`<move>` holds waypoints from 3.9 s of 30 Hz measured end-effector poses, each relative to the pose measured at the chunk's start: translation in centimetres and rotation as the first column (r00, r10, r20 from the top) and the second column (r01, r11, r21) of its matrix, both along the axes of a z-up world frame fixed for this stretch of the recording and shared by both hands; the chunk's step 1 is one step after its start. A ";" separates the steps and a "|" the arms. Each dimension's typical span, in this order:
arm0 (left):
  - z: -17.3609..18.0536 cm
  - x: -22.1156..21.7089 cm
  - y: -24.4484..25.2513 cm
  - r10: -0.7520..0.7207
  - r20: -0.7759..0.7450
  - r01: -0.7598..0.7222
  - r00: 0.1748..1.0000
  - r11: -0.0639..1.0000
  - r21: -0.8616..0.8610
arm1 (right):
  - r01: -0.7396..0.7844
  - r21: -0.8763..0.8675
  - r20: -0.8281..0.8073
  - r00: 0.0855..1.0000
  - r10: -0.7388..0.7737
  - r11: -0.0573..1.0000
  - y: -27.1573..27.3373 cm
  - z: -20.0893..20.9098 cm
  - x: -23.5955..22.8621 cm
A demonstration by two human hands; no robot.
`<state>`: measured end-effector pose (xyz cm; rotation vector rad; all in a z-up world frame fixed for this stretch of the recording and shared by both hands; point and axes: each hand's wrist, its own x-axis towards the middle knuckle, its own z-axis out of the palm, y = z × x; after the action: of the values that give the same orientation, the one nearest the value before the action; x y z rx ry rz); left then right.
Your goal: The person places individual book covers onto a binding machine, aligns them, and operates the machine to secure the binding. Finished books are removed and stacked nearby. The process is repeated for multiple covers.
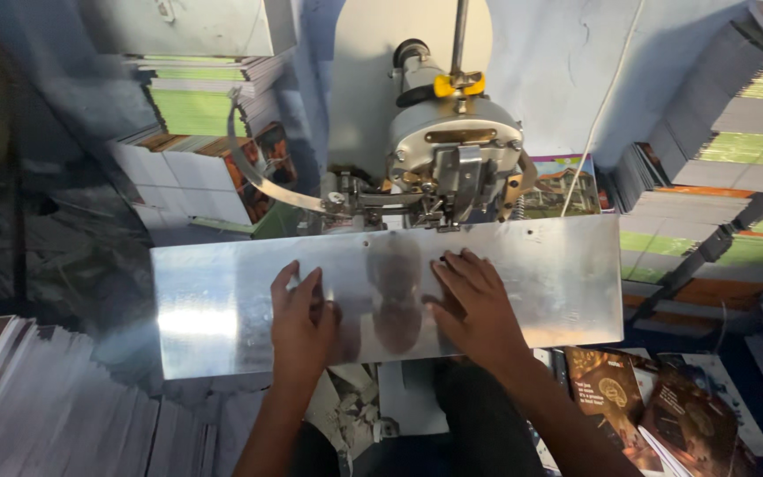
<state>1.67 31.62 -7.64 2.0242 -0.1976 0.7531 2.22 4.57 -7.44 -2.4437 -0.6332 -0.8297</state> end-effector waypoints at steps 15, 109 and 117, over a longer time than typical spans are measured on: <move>-3.0 1.4 0.0 0.058 0.061 -0.066 0.996 0.990 0.126 | -0.014 -0.143 0.182 0.982 0.041 0.990 9.3 0.9 3.6; 3.5 -19.8 17.2 0.649 0.237 -0.643 0.723 0.506 0.574 | 0.189 0.922 -0.324 -0.101 0.941 0.338 32.2 -1.4 -5.9; 1.9 -20.4 14.8 0.679 0.129 -0.629 0.722 0.568 0.530 | 0.289 0.872 -0.360 -0.166 0.918 0.395 35.2 -0.8 -5.8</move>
<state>-18.69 46.40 -5.78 2.7195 0.5069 1.1564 -3.58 39.76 -8.29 -0.9765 -0.2353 0.9746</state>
